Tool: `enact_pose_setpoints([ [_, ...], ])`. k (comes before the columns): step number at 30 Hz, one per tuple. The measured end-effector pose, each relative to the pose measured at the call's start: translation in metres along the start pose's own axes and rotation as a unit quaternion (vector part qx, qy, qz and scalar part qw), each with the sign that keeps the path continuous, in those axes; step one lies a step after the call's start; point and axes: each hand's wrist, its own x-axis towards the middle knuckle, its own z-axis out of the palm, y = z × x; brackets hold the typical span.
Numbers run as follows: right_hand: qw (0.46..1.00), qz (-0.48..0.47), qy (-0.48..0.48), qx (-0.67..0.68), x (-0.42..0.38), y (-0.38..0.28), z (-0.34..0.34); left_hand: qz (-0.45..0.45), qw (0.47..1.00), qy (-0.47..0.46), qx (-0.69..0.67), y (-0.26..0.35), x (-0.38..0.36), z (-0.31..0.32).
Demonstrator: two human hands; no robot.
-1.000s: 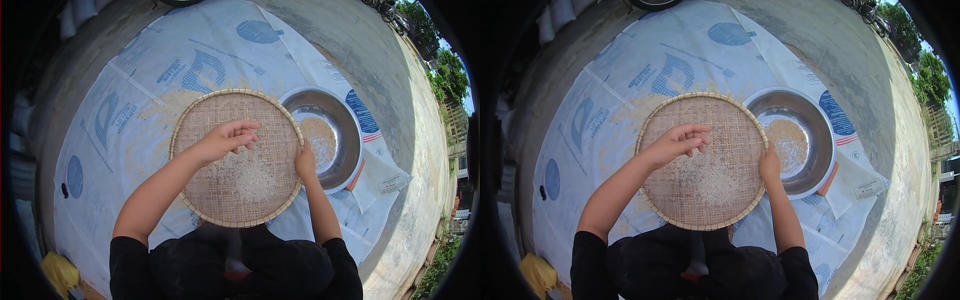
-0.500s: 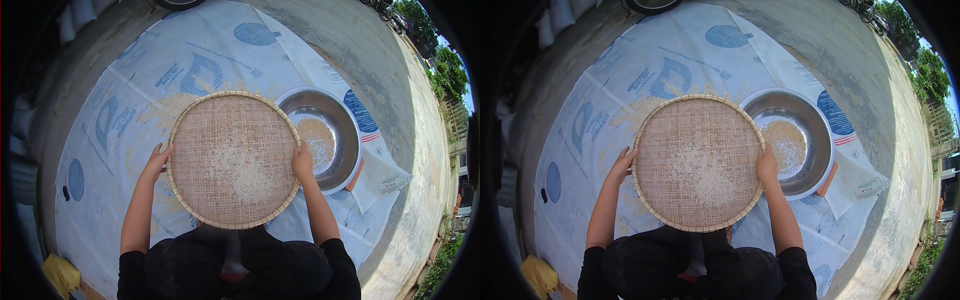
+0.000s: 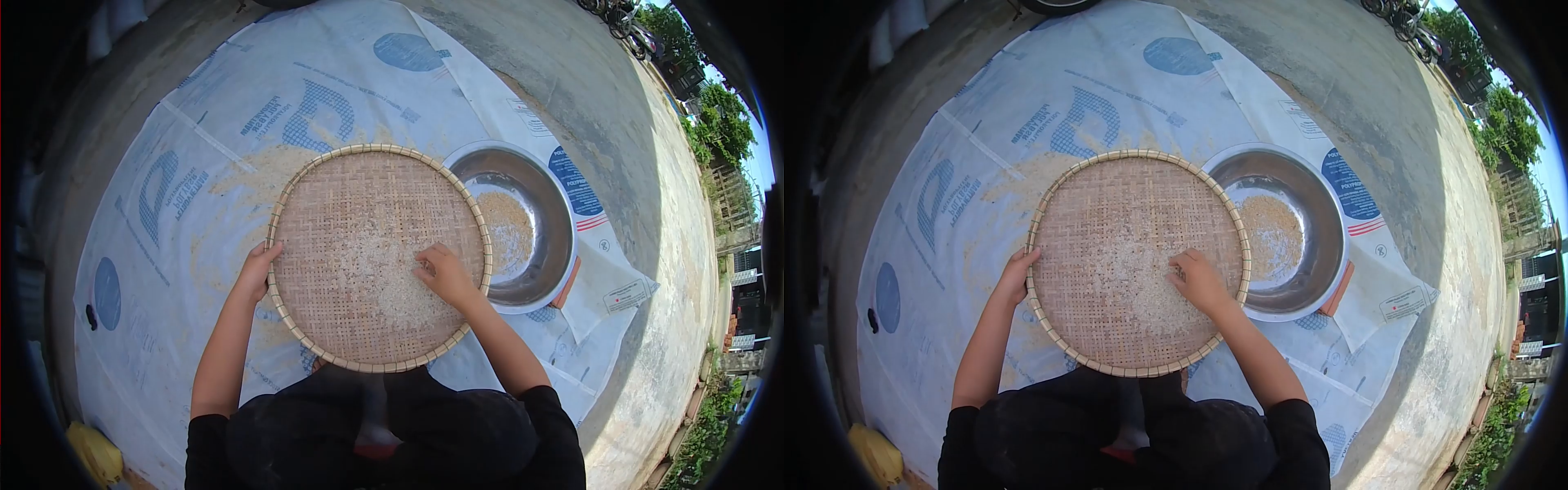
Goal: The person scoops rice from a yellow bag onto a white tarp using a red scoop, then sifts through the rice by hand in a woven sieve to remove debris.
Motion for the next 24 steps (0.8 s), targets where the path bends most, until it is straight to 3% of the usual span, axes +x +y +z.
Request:
enact_pose_setpoints([
  [6,0.992,0.09,-0.083,-0.011,0.002,0.001,0.016,0.008,1.0,-0.001,-0.002,0.0,-0.002,-0.001],
  [15,0.998,0.047,-0.031,-0.003,0.0,-0.003,0.002,0.0,1.0,-0.006,-0.001,-0.002,0.0,-0.002],
  [17,0.992,0.095,-0.011,0.087,0.001,0.005,-0.022,-0.001,1.0,-0.002,0.003,-0.003,0.002,-0.003],
  [21,0.913,0.233,0.302,0.142,0.002,0.062,-0.073,0.002,1.0,0.018,0.014,-0.004,0.001,-0.001],
  [22,0.913,0.234,0.303,0.14,-0.001,0.068,-0.074,0.001,1.0,0.016,0.013,-0.004,0.001,0.0],
  [24,0.87,0.193,0.416,0.18,-0.007,0.066,-0.075,0.005,1.0,0.02,0.012,-0.003,0.001,0.001],
])
